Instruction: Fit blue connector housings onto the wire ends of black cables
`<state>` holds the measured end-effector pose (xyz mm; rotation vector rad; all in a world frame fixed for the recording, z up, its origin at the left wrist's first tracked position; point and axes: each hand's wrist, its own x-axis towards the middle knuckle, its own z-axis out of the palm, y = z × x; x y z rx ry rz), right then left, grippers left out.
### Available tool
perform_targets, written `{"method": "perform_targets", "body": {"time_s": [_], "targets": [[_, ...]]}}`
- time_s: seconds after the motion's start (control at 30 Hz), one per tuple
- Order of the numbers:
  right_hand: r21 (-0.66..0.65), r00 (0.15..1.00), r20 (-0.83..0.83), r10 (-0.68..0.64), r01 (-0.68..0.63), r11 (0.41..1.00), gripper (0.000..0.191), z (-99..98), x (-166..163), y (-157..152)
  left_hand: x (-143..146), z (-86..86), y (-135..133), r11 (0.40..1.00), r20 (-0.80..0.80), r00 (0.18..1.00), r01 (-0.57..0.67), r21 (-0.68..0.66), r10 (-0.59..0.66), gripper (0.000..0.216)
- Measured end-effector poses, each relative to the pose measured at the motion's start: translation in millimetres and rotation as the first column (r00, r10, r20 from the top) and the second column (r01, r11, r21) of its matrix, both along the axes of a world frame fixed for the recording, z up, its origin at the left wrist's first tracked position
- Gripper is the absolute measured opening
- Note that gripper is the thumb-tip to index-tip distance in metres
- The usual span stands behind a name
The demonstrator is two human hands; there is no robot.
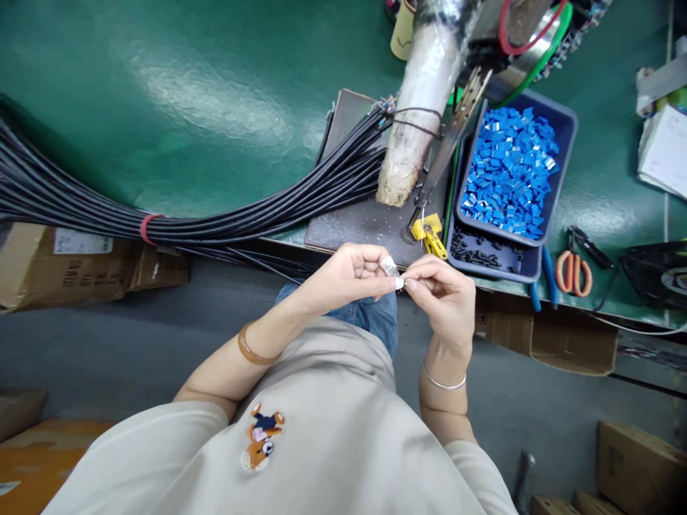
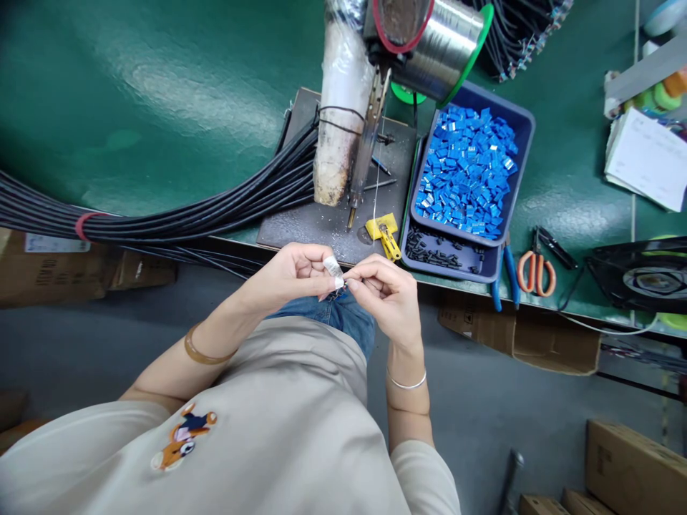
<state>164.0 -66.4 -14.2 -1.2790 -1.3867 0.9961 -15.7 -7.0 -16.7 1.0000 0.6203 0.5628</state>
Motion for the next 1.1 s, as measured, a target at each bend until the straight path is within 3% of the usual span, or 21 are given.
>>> {"method": "perform_targets", "body": {"time_s": [0.3,0.47,0.53,0.6,0.63,0.7,0.77,0.83,0.9,0.93,0.97,1.03,1.1], "targets": [[-0.138,0.979,-0.16,0.125,-0.148,0.979,0.008,1.7,4,4,-4,1.6,-1,0.999,0.028,0.999,0.037,0.03,-0.037,0.026],[-0.236,0.911,-0.04,0.411,-0.408,0.882,0.018,13.7,15,1,-11,7.1,1,0.916,-0.053,0.928,0.372,0.152,-0.368,0.017],[-0.168,0.935,0.056,0.35,-0.336,0.927,0.016,19.4,18,-4,-11,8.4,2,0.912,-0.053,0.925,0.381,0.155,-0.377,0.012],[0.014,0.987,0.088,0.131,-0.133,0.991,0.015,26.6,18,-11,-11,12.0,5,0.923,-0.063,0.939,0.345,0.171,-0.339,0.011],[0.127,0.998,0.065,-0.005,-0.003,0.992,0.017,31.1,18,-15,-10,15.8,7,0.912,-0.07,0.936,0.352,0.21,-0.345,0.012],[0.304,0.973,-0.012,-0.229,0.221,0.927,0.015,42.6,20,-22,-11,27.9,9,0.823,-0.1,0.898,0.433,0.367,-0.428,0.011],[0.33,0.954,0.026,-0.299,0.275,0.903,0.018,56.2,27,-27,-11,43.7,6,0.626,-0.202,0.829,0.533,0.569,-0.522,0.014],[0.169,0.947,0.252,-0.197,0.157,0.973,0.027,68.6,40,-28,-11,56.6,-2,0.393,-0.394,0.789,0.587,0.707,-0.471,0.02],[-0.013,0.855,0.514,-0.072,0.092,0.996,0.015,75.7,57,-24,-9,59.2,-14,0.253,-0.512,0.797,0.593,0.764,-0.321,0.021],[0.0,0.782,0.616,-0.097,0.123,0.992,0.005,76.4,66,-19,-8,55.5,-20,0.247,-0.516,0.817,0.572,0.782,-0.256,0.021],[0.049,0.692,0.704,-0.159,0.176,0.983,0.008,75.0,75,-12,-6,48.8,-25,0.29,-0.504,0.84,0.543,0.788,-0.204,0.02],[0.214,0.458,0.822,-0.338,0.302,0.929,0.014,67.6,94,6,-4,29.5,-30,0.507,-0.359,0.933,0.303,0.807,0.015,0.017],[0.295,0.292,0.871,-0.396,0.336,0.895,0.013,56.7,111,26,-5,9.9,-30,0.682,-0.27,0.908,-0.023,0.731,0.321,0.01]]}}
